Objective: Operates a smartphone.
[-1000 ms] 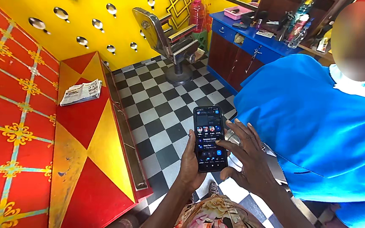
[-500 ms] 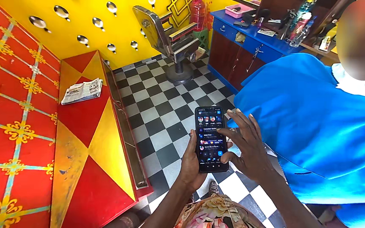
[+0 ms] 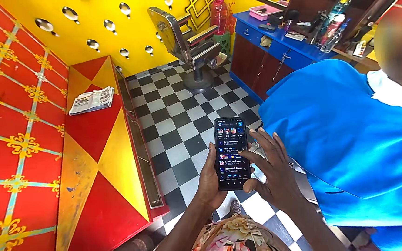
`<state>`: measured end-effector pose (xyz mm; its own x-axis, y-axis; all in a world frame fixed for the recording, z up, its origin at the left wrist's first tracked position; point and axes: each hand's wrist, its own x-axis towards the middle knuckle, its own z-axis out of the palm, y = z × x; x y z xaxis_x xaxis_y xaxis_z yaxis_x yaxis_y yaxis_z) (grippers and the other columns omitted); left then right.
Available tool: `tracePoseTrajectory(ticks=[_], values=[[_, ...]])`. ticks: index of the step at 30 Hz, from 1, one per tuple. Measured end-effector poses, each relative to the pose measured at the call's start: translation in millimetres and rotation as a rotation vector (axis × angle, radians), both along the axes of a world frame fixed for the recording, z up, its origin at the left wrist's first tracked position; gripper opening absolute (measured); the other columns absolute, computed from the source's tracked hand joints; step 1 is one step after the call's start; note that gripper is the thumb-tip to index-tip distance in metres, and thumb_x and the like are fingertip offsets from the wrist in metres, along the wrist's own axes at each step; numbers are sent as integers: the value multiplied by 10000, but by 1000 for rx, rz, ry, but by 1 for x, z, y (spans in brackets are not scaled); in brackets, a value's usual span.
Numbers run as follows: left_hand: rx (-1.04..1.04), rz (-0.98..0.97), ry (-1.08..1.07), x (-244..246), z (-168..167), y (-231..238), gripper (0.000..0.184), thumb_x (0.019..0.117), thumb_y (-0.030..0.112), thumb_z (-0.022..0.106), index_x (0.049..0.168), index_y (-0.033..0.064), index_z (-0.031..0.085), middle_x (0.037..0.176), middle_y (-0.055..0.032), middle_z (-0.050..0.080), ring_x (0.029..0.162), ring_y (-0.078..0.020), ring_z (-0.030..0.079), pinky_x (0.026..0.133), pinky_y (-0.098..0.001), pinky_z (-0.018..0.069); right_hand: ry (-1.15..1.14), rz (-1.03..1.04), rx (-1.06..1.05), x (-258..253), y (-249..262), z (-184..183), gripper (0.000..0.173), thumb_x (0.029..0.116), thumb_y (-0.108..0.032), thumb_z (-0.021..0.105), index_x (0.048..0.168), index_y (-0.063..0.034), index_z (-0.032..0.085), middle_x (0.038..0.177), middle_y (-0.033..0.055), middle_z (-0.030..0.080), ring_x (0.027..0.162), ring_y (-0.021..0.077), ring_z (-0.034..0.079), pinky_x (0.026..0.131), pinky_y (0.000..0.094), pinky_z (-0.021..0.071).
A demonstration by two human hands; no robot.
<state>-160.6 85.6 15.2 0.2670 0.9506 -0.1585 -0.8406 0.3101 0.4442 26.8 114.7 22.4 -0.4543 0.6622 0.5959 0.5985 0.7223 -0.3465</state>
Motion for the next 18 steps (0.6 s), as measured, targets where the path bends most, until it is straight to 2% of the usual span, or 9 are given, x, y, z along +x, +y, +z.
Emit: tracePoseTrajectory(ticks=[7,11,18], values=[[-7,0,-12,1,2,1,649,1041,632,326,1390,147,579,1239,-240,671,1121,-375,691,960,-513,572,20,-74,42,6,5,0,701,960,-778,316,1311,-277,659,1600,44,412,1552,281,229,1249,629,131],[-3,-11,-34,0,-1,2,659,1039,635,339,1415,141,558,1274,-253,649,1150,-393,673,980,-527,557,-8,-87,41,10,5,-2,696,959,-779,315,1306,-286,663,1602,43,410,1554,284,220,1248,633,121],[-10,2,-11,2,1,1,665,1047,632,299,1388,132,575,1233,-238,671,1107,-362,696,957,-509,573,-31,-78,61,6,3,-2,695,965,-773,302,1341,-298,643,1619,37,388,1557,279,216,1245,642,119]])
